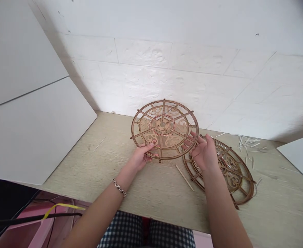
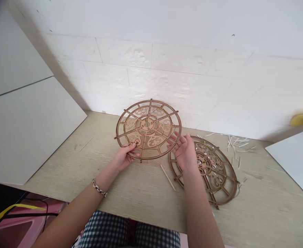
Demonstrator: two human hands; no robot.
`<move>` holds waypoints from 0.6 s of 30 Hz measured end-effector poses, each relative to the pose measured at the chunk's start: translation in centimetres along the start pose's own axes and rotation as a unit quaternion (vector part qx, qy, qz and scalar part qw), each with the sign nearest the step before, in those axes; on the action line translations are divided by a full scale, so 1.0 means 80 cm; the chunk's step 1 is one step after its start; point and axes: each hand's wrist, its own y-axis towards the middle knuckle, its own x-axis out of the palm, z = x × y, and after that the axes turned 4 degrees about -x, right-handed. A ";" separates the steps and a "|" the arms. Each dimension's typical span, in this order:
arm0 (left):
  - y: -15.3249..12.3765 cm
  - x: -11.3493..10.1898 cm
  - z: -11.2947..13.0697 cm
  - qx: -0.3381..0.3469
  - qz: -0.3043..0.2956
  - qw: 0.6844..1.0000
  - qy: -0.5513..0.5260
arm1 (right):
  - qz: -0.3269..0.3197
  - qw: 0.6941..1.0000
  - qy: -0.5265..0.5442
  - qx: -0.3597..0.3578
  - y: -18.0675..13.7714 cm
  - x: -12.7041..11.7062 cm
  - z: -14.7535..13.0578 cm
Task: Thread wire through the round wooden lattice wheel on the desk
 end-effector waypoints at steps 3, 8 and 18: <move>0.000 -0.003 0.001 -0.009 -0.016 0.999 0.027 | -0.029 0.999 -0.011 0.020 -0.004 -0.004 -0.007; -0.003 -0.006 0.006 -0.027 -0.030 0.997 0.067 | 0.006 0.999 -0.027 0.022 -0.002 -0.017 -0.010; -0.002 -0.008 0.015 0.071 0.007 0.997 -0.014 | 0.003 0.999 -0.007 0.043 -0.008 0.004 0.008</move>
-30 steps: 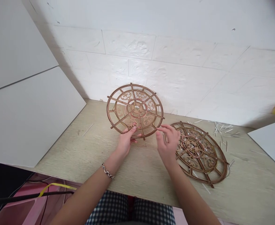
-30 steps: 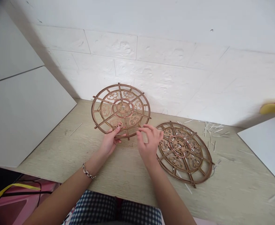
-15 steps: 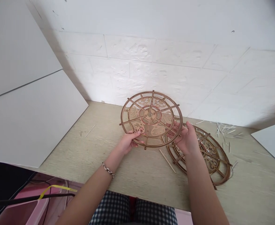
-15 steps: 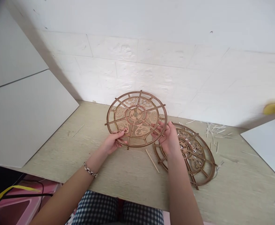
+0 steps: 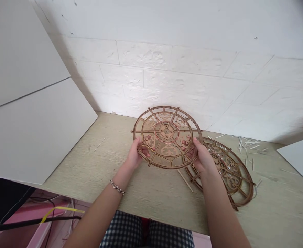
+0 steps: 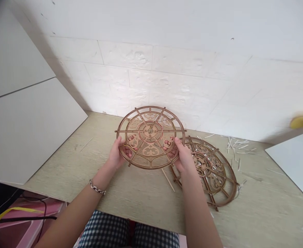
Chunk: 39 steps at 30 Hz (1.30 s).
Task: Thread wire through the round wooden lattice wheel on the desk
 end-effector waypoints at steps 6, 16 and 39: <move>-0.003 0.002 -0.012 0.048 -0.070 0.995 -0.046 | 0.017 0.996 0.062 -0.057 -0.007 0.019 0.015; -0.013 0.015 -0.036 0.035 -0.115 0.993 -0.020 | -0.032 0.989 0.110 -0.095 -0.019 0.045 0.063; -0.010 0.023 -0.027 0.054 0.012 0.998 -0.031 | 0.007 0.556 -0.581 -0.594 -0.030 0.036 0.074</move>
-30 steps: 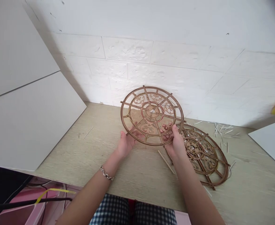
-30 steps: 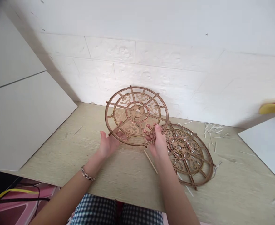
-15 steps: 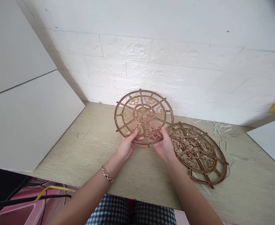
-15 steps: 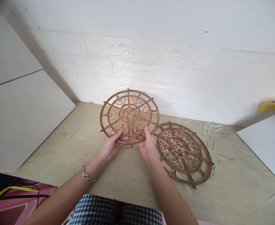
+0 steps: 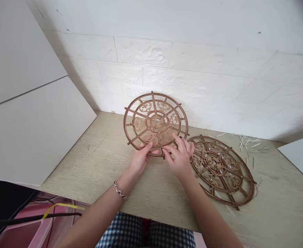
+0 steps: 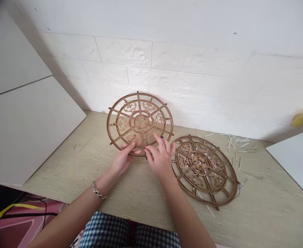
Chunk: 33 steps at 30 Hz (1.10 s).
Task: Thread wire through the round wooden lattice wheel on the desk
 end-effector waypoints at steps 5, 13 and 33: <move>0.003 -0.002 -0.005 0.005 0.023 1.000 0.016 | -0.039 0.999 0.004 0.019 -0.006 0.008 0.005; 0.004 -0.004 -0.011 0.014 -0.001 1.000 0.022 | -0.050 0.998 -0.017 0.021 -0.004 0.006 0.003; 0.007 -0.006 -0.011 -0.025 -0.025 0.999 -0.030 | -0.139 0.990 0.006 0.022 0.013 -0.008 0.004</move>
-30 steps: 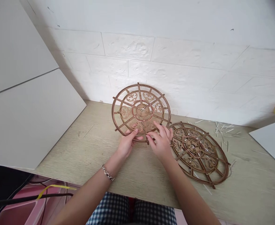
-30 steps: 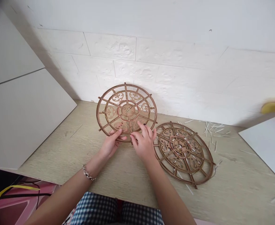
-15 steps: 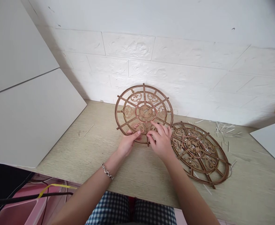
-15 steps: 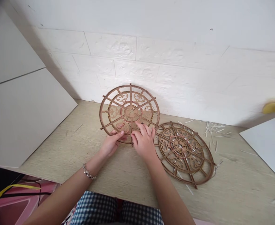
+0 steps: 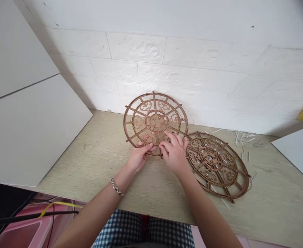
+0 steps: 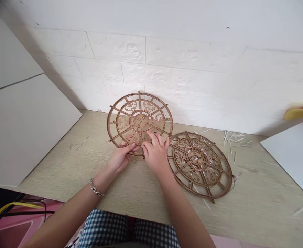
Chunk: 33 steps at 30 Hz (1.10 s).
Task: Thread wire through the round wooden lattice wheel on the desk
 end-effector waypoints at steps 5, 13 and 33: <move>0.000 0.001 0.002 -0.009 0.006 1.000 0.001 | -0.002 1.000 -0.004 0.004 0.001 0.001 0.000; 0.003 0.001 0.009 0.030 0.040 0.999 0.012 | 0.010 0.998 0.058 0.003 -0.005 0.001 0.010; 0.000 0.004 0.012 0.040 0.062 0.997 -0.008 | 0.018 0.991 -0.106 -0.080 -0.016 0.003 -0.016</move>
